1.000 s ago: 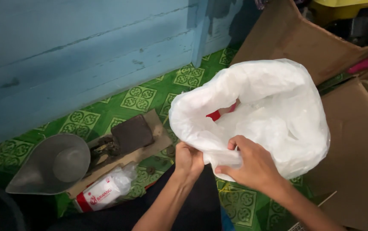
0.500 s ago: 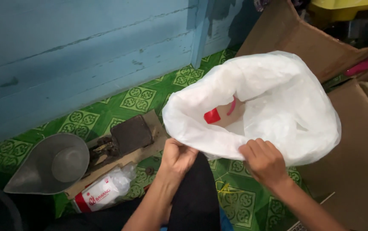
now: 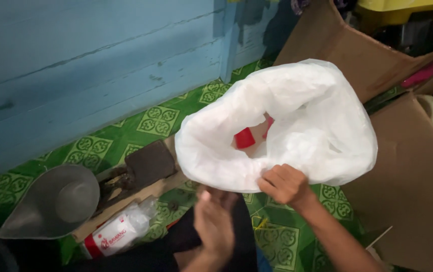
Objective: Packing small bags of product into a larger white sack
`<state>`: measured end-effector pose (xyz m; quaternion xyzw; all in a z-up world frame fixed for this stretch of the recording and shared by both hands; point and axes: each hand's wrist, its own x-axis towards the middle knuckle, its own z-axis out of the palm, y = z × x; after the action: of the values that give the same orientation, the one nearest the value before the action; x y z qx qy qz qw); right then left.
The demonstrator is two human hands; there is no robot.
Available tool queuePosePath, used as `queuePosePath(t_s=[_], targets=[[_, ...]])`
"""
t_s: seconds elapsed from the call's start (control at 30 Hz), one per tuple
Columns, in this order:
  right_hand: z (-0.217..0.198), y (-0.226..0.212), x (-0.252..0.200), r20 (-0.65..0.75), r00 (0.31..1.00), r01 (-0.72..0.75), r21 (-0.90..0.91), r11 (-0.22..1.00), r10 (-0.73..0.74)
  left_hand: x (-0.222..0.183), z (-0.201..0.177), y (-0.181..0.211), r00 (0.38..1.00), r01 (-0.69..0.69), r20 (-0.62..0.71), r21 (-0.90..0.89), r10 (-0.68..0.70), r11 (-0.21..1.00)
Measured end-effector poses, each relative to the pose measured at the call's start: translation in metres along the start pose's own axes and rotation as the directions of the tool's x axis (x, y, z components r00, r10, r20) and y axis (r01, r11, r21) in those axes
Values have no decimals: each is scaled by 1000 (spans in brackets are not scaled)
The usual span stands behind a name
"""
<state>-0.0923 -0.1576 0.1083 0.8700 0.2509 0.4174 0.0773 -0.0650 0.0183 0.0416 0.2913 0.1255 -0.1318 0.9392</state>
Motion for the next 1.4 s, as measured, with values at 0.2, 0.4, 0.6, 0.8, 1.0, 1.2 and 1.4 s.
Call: queuePosePath(t_s=[0.2,0.4,0.6,0.8,1.0,1.2,1.4], targets=[[-4,0,4,-6,1000,21,85,996,-20,-8,72,2,902,431,-24,-7,-431,902],[-30,-22,-19,258,876,-419,-9,908,407,8,51,-24,798,600,35,-150,-602,786],[-74,-71,-23,-369,521,-826,7,563,770,14,35,-37,812,582,121,-103,-571,806],[-75,-70,-39,385,-473,-250,804,-539,793,4,18,-50,768,592,253,74,-589,803],[-58,-20,19,525,-341,-332,708,-623,779,-23,-25,-78,796,581,67,196,-602,790],[-24,-2,14,468,-632,-225,652,-724,617,-23,-54,-83,695,596,302,267,-653,757],[-6,11,-59,511,-573,-66,750,-658,641,-19,-16,-19,668,661,222,260,-710,704]])
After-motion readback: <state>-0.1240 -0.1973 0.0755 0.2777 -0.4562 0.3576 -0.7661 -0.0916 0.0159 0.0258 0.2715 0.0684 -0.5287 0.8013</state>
